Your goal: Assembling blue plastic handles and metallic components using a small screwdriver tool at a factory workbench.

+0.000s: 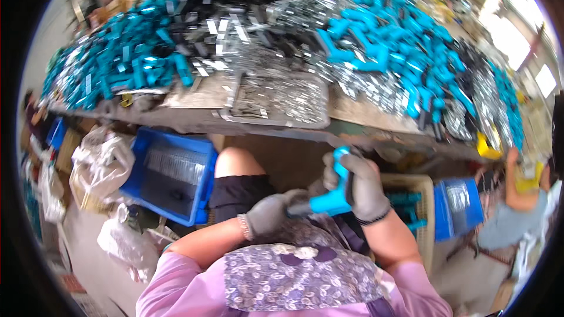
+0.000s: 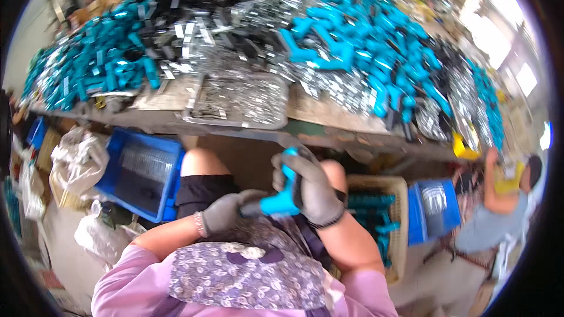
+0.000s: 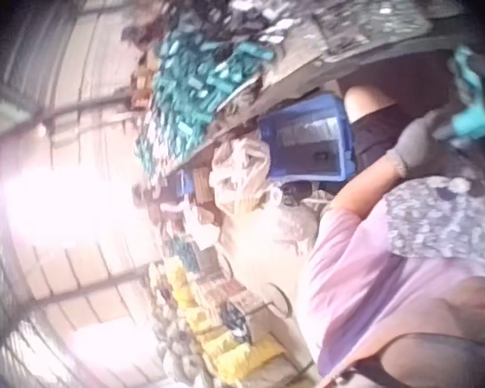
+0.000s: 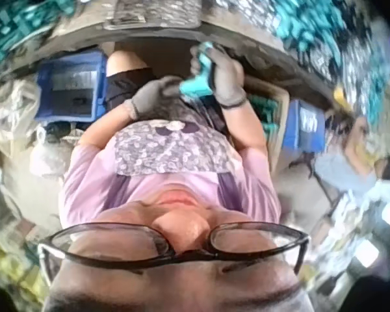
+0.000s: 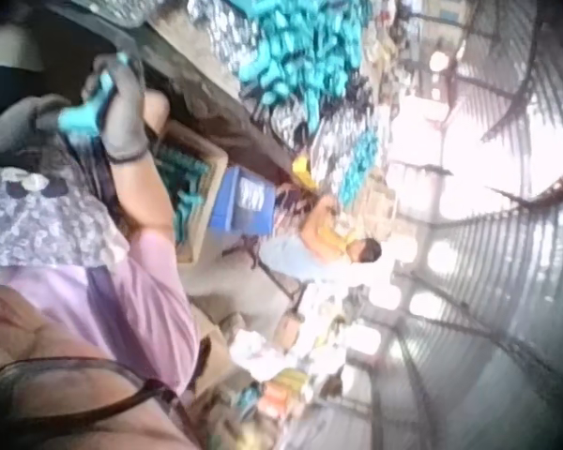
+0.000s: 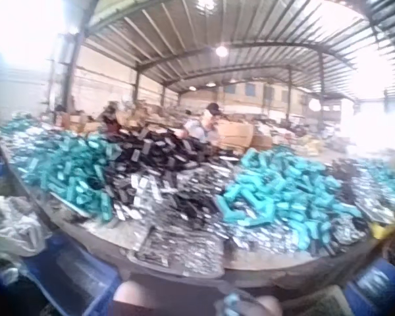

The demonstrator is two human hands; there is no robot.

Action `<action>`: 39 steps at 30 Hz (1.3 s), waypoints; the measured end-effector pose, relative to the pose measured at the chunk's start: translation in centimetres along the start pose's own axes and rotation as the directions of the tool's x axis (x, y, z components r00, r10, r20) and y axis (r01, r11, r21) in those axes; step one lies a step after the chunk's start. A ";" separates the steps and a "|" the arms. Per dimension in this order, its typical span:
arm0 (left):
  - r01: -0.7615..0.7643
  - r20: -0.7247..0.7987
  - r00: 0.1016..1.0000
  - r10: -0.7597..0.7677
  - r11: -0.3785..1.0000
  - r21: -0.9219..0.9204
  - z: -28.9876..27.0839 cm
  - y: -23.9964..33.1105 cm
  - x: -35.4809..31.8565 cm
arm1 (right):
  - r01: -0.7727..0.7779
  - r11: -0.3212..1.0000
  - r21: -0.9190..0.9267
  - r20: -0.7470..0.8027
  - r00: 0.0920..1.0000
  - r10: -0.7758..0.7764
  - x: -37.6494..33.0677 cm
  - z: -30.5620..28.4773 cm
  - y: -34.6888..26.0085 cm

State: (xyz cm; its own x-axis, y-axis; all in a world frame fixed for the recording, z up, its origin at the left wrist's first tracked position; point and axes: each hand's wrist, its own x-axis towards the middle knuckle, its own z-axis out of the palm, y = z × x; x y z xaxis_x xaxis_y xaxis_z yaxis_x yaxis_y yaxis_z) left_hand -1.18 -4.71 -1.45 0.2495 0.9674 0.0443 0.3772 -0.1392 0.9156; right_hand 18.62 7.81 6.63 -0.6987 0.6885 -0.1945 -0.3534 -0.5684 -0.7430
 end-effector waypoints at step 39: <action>-0.155 -0.212 0.867 -0.452 0.159 -0.975 -2.7 -1.3 -1.2 | -0.068 -0.342 -0.937 0.256 0.532 -0.807 9.2 -14.9 -9.0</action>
State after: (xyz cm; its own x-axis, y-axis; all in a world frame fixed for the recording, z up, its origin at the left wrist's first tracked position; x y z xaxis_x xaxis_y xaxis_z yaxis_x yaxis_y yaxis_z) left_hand -4.42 -5.07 -1.64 -0.1429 0.9461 -0.2907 -0.8482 0.0342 0.5286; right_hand 24.63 25.94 1.98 -0.2455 0.7095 0.6605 0.7517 0.5696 -0.3324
